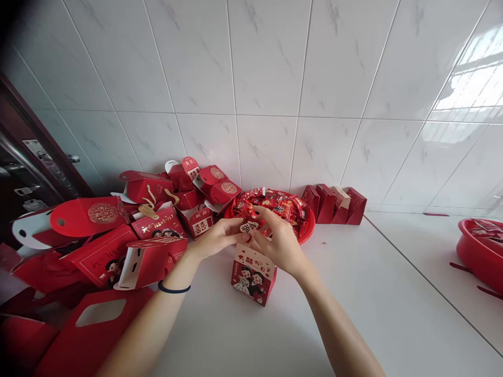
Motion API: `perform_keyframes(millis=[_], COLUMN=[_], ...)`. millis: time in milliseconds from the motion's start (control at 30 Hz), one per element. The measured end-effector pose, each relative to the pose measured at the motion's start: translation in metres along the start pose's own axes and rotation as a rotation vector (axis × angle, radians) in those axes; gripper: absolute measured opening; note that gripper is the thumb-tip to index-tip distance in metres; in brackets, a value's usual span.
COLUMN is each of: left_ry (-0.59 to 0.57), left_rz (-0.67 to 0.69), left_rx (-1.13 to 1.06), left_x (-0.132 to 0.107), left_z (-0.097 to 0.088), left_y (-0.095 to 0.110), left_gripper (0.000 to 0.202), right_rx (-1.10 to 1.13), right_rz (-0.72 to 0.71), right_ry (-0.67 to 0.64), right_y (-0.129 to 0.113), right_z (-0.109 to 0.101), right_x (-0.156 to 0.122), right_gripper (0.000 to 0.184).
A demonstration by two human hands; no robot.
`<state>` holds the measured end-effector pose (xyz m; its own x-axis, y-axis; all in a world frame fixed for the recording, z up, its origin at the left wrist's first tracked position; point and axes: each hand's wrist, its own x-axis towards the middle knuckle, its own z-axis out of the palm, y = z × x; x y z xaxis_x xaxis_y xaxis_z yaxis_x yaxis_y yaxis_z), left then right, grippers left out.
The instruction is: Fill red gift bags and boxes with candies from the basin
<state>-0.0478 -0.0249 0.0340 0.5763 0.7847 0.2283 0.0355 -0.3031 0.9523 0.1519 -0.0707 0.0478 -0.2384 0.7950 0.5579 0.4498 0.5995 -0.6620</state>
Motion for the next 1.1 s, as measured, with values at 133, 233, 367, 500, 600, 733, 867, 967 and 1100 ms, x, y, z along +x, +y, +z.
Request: perform_keyframes(millis=[133, 233, 367, 500, 600, 733, 867, 967, 1100], left_ry=[-0.051, -0.036, -0.025, -0.019, -0.018, 0.000, -0.008, -0.001, 0.006], left_rz=[0.007, 0.017, -0.018, -0.004, -0.014, -0.006, -0.021, -0.021, 0.015], left_rx=[0.072, 0.068, 0.014, 0.029, 0.051, 0.074, 0.099, 0.145, 0.149], left_x=[-0.001, -0.001, 0.000, 0.001, 0.001, 0.000, -0.001, -0.002, -0.001], left_z=[0.003, 0.004, 0.002, 0.001, 0.003, 0.006, 0.006, 0.006, 0.007], left_y=[0.003, 0.003, 0.000, -0.002, -0.001, 0.003, 0.004, 0.003, 0.000], left_gripper=[0.030, 0.037, 0.036, 0.038, 0.035, 0.035, 0.035, 0.036, 0.036], right_rx=[-0.018, 0.078, 0.292, 0.306, 0.251, 0.227, 0.216, 0.210, 0.171], right_rz=[0.008, 0.049, 0.139, 0.184, 0.192, 0.174, 0.158, 0.163, 0.147], right_ry=[0.037, 0.109, 0.177, 0.134, 0.091, -0.002, -0.069, -0.074, -0.086], right_y=[0.001, 0.004, 0.008, 0.009, 0.008, 0.009, 0.009, 0.007, 0.005], right_z=[0.005, 0.005, -0.002, -0.010, -0.013, -0.014, -0.015, -0.016, -0.015], right_x=[0.000, 0.001, 0.003, 0.005, 0.006, 0.006, 0.006, 0.006, 0.006], right_gripper=[0.018, 0.011, 0.020, 0.023, 0.025, 0.027, 0.026, 0.026, 0.023])
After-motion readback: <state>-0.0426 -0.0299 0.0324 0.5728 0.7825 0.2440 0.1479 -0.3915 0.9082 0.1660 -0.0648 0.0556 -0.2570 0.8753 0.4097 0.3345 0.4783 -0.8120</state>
